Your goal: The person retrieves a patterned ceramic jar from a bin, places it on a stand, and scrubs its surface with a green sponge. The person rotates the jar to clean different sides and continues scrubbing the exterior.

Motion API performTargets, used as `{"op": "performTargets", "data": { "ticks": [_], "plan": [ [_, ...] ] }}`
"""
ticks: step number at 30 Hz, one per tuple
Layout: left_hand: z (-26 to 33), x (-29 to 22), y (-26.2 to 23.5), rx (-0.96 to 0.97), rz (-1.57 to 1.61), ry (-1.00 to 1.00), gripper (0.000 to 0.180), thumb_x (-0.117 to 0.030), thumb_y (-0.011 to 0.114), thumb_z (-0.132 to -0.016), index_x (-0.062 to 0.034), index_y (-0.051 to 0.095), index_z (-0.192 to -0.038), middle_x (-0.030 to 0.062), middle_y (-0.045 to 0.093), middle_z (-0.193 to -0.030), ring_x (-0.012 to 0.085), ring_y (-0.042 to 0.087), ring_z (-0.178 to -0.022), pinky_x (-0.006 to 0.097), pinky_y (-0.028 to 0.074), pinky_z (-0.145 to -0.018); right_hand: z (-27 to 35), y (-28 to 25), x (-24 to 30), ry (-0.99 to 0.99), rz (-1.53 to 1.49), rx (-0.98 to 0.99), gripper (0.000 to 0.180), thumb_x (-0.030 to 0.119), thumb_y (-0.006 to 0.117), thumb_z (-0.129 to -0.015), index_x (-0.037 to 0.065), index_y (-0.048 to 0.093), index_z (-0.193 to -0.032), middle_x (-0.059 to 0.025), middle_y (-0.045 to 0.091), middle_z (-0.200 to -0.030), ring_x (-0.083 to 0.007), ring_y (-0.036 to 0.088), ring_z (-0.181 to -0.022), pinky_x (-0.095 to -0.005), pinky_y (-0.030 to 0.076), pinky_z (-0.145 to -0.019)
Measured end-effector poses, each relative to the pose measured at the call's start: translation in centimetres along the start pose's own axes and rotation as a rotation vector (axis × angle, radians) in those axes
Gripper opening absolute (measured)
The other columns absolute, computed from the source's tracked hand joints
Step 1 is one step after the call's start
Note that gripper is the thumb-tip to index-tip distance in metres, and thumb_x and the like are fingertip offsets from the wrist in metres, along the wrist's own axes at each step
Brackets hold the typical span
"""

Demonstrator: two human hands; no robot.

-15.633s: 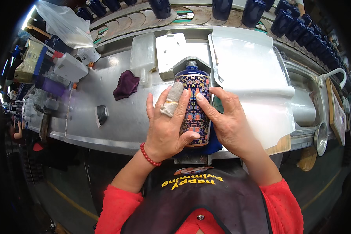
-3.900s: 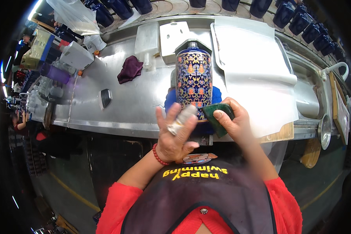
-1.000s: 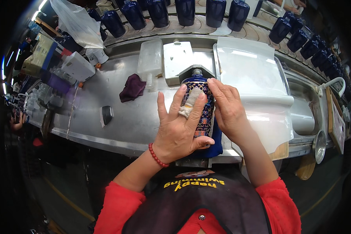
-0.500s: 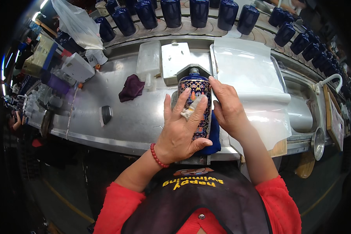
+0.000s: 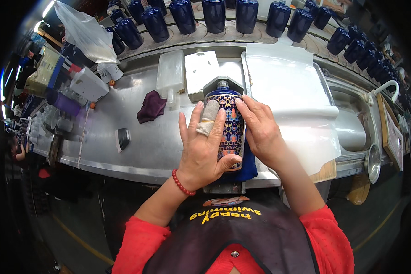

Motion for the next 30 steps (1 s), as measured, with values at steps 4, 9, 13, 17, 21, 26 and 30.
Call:
{"op": "performTargets", "data": {
  "ticks": [4, 9, 13, 17, 21, 26, 30],
  "plan": [
    [-0.3, -0.6, 0.3, 0.020, -0.037, 0.013, 0.099, -0.075, 0.042, -0.092, 0.0056, 0.042, -0.150, 0.0261, 0.047, -0.147, 0.0466, 0.024, -0.146, 0.070, 0.005, -0.115, 0.1, -0.1, 0.3, 0.011, 0.036, 0.034, 0.059, -0.011, 0.055, -0.078, -0.003, 0.055, -0.137, -0.0267, 0.054, -0.134, -0.0439, 0.055, -0.115, -0.0485, 0.048, -0.101],
    [-0.4, -0.3, 0.4, -0.042, 0.068, -0.045, 0.103, -0.076, 0.044, -0.091, 0.0063, 0.035, -0.153, 0.0266, 0.046, -0.148, 0.0487, 0.021, -0.146, 0.070, 0.005, -0.115, 0.6, -0.4, 0.2, 0.040, 0.011, 0.024, 0.062, -0.010, 0.056, -0.078, -0.002, 0.054, -0.139, -0.0267, 0.054, -0.135, -0.0439, 0.055, -0.116, -0.0489, 0.047, -0.101],
    [-0.5, -0.3, 0.5, -0.004, 0.015, -0.051, 0.106, -0.077, 0.045, -0.090, 0.0080, 0.033, -0.153, 0.0279, 0.047, -0.146, 0.0515, 0.020, -0.146, 0.072, 0.006, -0.114, 1.0, -0.3, 0.2, 0.055, -0.009, 0.054, 0.062, -0.010, 0.056, -0.079, -0.002, 0.054, -0.140, -0.0270, 0.053, -0.136, -0.0437, 0.054, -0.118, -0.0488, 0.046, -0.102],
    [-0.9, -0.8, 0.6, 0.038, -0.074, -0.030, 0.106, -0.077, 0.045, -0.090, 0.0084, 0.035, -0.152, 0.0282, 0.048, -0.145, 0.0510, 0.021, -0.146, 0.072, 0.006, -0.113, 1.2, -0.2, 0.4, 0.059, 0.045, 0.049, 0.060, -0.009, 0.055, -0.080, -0.003, 0.054, -0.139, -0.0271, 0.053, -0.137, -0.0429, 0.055, -0.118, -0.0485, 0.047, -0.101],
    [-1.4, -1.2, 0.7, 0.051, -0.099, -0.014, 0.106, -0.077, 0.046, -0.090, 0.0091, 0.036, -0.151, 0.0284, 0.048, -0.145, 0.0510, 0.021, -0.146, 0.072, 0.006, -0.114, 1.3, -0.2, 0.4, 0.070, 0.051, 0.046, 0.059, -0.007, 0.054, -0.081, -0.002, 0.054, -0.140, -0.0268, 0.053, -0.138, -0.0424, 0.055, -0.118, -0.0484, 0.047, -0.100],
    [-1.8, -0.9, 0.5, 0.002, -0.037, -0.062, 0.106, -0.076, 0.045, -0.091, 0.0104, 0.036, -0.150, 0.0291, 0.048, -0.145, 0.0504, 0.022, -0.146, 0.072, 0.005, -0.114, 1.4, -0.4, 0.4, 0.073, 0.048, 0.056, 0.060, -0.005, 0.056, -0.082, -0.002, 0.053, -0.141, -0.0266, 0.052, -0.139, -0.0422, 0.055, -0.119, -0.0486, 0.047, -0.100],
    [-2.2, -1.1, 0.7, 0.021, -0.114, -0.041, 0.105, -0.075, 0.046, -0.091, 0.0107, 0.036, -0.150, 0.0298, 0.051, -0.141, 0.0499, 0.021, -0.147, 0.072, 0.006, -0.114, 1.5, -0.4, 0.4, 0.080, 0.048, 0.058, 0.059, -0.001, 0.060, -0.083, -0.001, 0.052, -0.142, -0.0267, 0.052, -0.140, -0.0425, 0.054, -0.120, -0.0486, 0.046, -0.101]
  ]
}}
Point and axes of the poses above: each hand's wrist, its own z-axis away from the middle knuckle, its own y-axis out of the palm, x = y × z, the point moved 3 cm from there along -z, towards the middle knuckle
